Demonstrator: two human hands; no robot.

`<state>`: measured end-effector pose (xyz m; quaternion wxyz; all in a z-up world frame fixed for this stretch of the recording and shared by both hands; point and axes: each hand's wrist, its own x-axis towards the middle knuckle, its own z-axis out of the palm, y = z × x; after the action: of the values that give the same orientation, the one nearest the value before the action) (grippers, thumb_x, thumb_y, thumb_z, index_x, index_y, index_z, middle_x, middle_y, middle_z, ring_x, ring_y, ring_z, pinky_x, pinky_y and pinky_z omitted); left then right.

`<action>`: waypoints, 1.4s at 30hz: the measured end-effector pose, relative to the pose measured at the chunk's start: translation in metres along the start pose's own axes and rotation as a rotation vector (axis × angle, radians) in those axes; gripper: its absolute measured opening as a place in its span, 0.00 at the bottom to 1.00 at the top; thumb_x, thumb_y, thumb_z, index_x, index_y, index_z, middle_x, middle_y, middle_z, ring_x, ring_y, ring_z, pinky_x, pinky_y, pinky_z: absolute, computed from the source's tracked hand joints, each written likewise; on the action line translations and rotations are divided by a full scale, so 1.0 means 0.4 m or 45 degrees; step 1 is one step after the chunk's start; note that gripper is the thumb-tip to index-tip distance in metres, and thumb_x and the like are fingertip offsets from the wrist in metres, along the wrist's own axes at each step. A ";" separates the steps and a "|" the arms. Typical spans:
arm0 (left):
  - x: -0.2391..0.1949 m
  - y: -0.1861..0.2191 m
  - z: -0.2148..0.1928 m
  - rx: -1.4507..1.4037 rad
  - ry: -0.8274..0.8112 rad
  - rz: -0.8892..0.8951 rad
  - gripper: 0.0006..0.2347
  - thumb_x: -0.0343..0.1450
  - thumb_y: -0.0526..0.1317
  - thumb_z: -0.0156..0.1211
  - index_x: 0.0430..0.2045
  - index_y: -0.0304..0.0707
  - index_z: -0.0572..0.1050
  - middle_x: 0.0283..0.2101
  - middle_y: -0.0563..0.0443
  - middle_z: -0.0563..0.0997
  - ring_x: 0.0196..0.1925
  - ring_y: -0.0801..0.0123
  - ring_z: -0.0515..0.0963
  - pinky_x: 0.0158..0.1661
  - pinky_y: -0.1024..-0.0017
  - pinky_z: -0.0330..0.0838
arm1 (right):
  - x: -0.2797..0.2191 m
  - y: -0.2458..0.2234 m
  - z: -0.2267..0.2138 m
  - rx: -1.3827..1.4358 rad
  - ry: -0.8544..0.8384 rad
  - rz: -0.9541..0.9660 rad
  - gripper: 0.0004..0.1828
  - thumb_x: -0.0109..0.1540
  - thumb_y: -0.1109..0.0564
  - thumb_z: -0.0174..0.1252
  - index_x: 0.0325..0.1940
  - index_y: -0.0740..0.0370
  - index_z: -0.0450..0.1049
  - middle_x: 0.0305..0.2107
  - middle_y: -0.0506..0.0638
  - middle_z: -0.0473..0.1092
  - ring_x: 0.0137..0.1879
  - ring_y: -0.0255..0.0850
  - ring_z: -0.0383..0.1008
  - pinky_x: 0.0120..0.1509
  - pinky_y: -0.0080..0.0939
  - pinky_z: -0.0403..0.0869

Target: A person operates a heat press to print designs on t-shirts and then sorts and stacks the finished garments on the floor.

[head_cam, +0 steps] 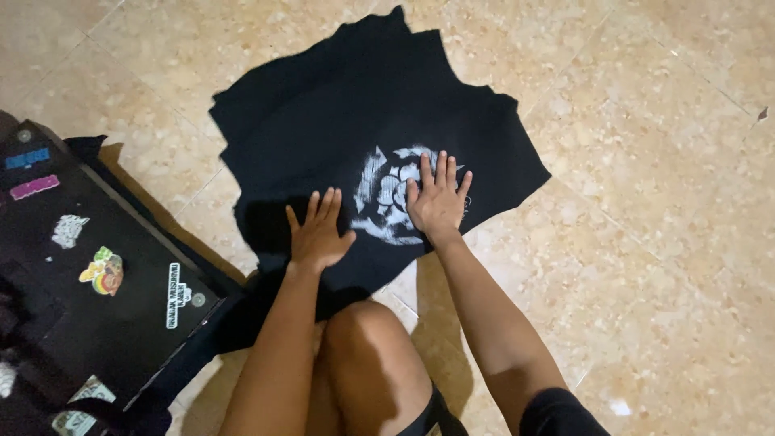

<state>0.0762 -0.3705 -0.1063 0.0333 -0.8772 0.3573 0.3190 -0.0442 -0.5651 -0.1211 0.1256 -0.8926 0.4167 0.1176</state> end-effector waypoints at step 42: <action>0.121 -0.008 0.153 -0.281 1.134 0.453 0.19 0.76 0.49 0.53 0.61 0.47 0.76 0.67 0.47 0.73 0.73 0.61 0.66 0.71 0.47 0.47 | -0.016 -0.054 0.096 -0.025 0.371 -0.413 0.32 0.70 0.41 0.47 0.78 0.51 0.61 0.73 0.55 0.58 0.78 0.49 0.56 0.78 0.71 0.48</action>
<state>0.0717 -0.3798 -0.1837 -0.2708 -0.8520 0.4453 -0.0503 -0.0357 -0.5347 -0.1525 0.0726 -0.9568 0.2800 -0.0305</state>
